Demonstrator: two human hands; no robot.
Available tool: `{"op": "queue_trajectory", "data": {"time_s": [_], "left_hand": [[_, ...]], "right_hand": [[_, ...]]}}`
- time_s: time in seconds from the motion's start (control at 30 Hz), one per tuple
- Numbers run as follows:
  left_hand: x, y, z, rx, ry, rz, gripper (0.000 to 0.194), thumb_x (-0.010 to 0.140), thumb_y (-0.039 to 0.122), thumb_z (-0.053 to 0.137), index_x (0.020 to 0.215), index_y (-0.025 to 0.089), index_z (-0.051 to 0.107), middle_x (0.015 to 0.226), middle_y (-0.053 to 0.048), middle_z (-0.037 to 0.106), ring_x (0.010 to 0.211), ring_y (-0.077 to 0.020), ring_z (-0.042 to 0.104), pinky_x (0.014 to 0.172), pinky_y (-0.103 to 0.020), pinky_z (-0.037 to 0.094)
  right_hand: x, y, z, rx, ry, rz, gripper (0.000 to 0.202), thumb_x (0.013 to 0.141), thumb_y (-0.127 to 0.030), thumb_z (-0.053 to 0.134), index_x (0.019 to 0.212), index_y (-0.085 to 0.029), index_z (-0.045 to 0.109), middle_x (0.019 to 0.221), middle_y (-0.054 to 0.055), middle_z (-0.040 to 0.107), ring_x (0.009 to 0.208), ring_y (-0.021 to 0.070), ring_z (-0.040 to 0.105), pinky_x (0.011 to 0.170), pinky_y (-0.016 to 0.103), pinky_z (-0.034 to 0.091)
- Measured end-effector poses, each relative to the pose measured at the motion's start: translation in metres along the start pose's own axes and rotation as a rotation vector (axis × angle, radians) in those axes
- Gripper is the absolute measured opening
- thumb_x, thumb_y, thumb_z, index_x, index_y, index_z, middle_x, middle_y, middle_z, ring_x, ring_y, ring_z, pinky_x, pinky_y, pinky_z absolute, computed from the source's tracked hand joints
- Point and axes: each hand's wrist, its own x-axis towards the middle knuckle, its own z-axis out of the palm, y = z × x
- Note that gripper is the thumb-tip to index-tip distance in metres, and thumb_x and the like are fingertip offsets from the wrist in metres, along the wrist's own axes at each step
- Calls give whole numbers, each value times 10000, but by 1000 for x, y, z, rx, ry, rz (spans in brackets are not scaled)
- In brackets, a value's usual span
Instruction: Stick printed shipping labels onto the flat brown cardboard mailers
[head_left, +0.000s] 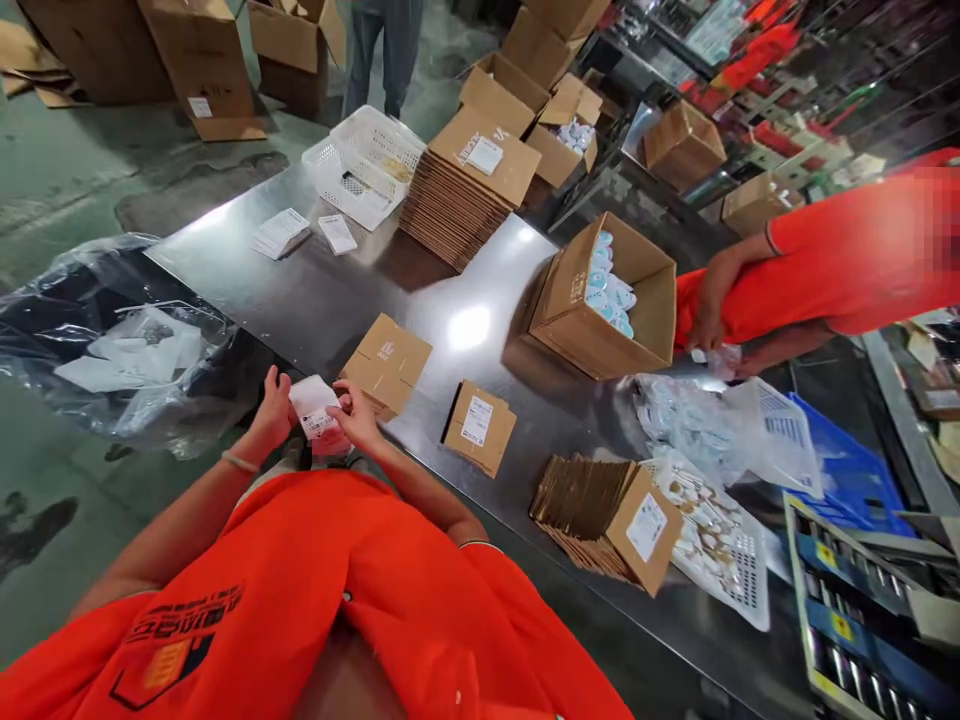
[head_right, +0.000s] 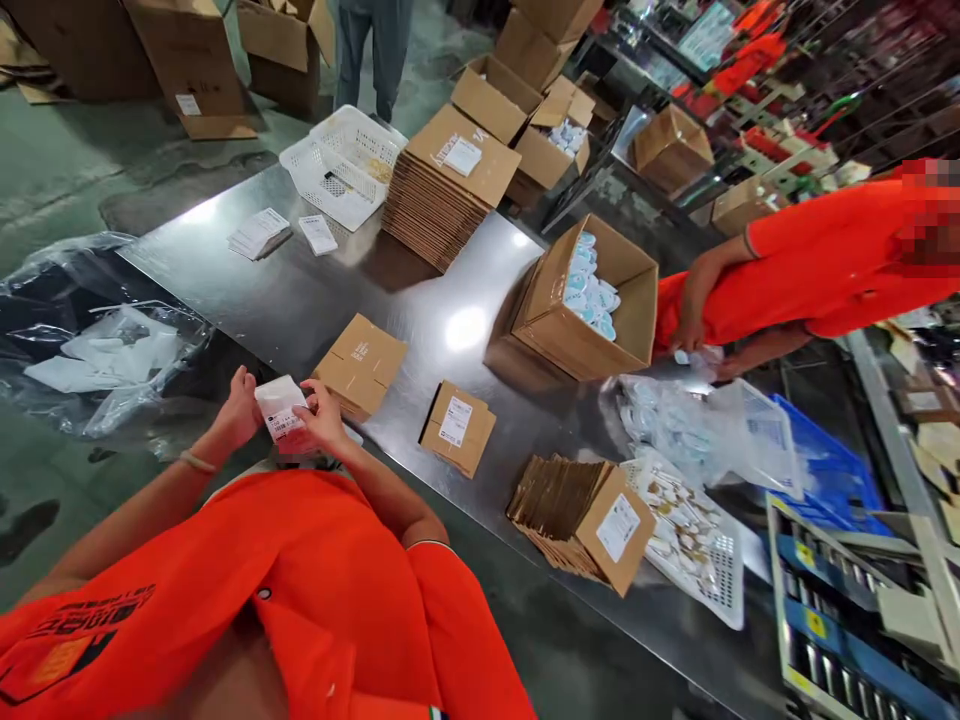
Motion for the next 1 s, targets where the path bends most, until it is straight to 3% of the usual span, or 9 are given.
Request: {"op": "queue_trajectory", "data": {"time_s": [0.1,0.2,0.33,0.4,0.63,0.7,0.8,0.9,1.0], "left_hand": [[-21,-10,1,-104,-92,0,973,707,720,1004,1480,195,733,851,-5,767,702,-193,710,729,-344,618],[-28,-14,0,-84,-169,23,872,447,606,1110,1144,149,855,968,-101,859,843,-269,779,837,-391,642],[-19,-9,6,45,-220,24,637,475,502,1069,977,149,899,947,-129,884,850,-330,806,839,-437,647],[-13,-6,14,86,-235,26,588,485,457,1035,969,147,907,928,-125,884,846,-341,813,840,-448,652],[6,-7,41,182,-351,-27,562,429,375,1056,928,167,903,964,-114,898,985,-386,843,926,-470,681],[9,-13,45,173,-506,-112,540,418,394,1088,868,163,899,934,-127,893,968,-384,843,948,-484,681],[10,-24,52,160,-700,-240,526,461,465,1108,827,151,897,898,-150,886,908,-370,836,918,-494,684],[16,-31,63,122,-621,-277,564,468,514,1105,831,147,877,931,-170,889,891,-366,823,838,-476,677],[23,-37,70,103,-541,-267,587,494,514,1098,876,132,869,996,-203,888,933,-365,819,822,-447,667]], "right_hand": [[8,-13,6,-71,-5,-25,183,788,-284,741,971,-286,738,826,-35,757,824,226,704,845,367,612],[10,-14,6,-73,-22,-20,103,756,-285,747,859,-278,750,877,6,810,880,265,751,892,426,643],[6,0,-4,-93,18,-2,28,761,-301,785,771,-286,764,801,24,787,825,297,765,833,466,658],[0,9,-9,-156,96,-42,43,810,-302,787,768,-290,788,841,40,813,875,314,791,901,498,671],[-21,15,-32,-392,272,-151,235,1010,-216,674,852,-286,833,1264,73,852,1281,278,785,1184,468,627],[-6,8,-55,-433,399,-155,199,1002,-205,683,886,-267,832,1361,85,810,1360,284,740,1190,468,621],[40,-4,-100,-454,591,-74,159,977,-202,681,938,-215,834,1247,117,795,1275,297,726,1150,481,618],[93,-14,-137,-442,636,34,191,949,-174,647,976,-180,836,1164,108,784,1195,266,709,1158,448,591],[124,-18,-149,-522,596,143,160,946,-186,685,993,-162,836,1358,137,758,1313,272,669,1209,432,534]]}}
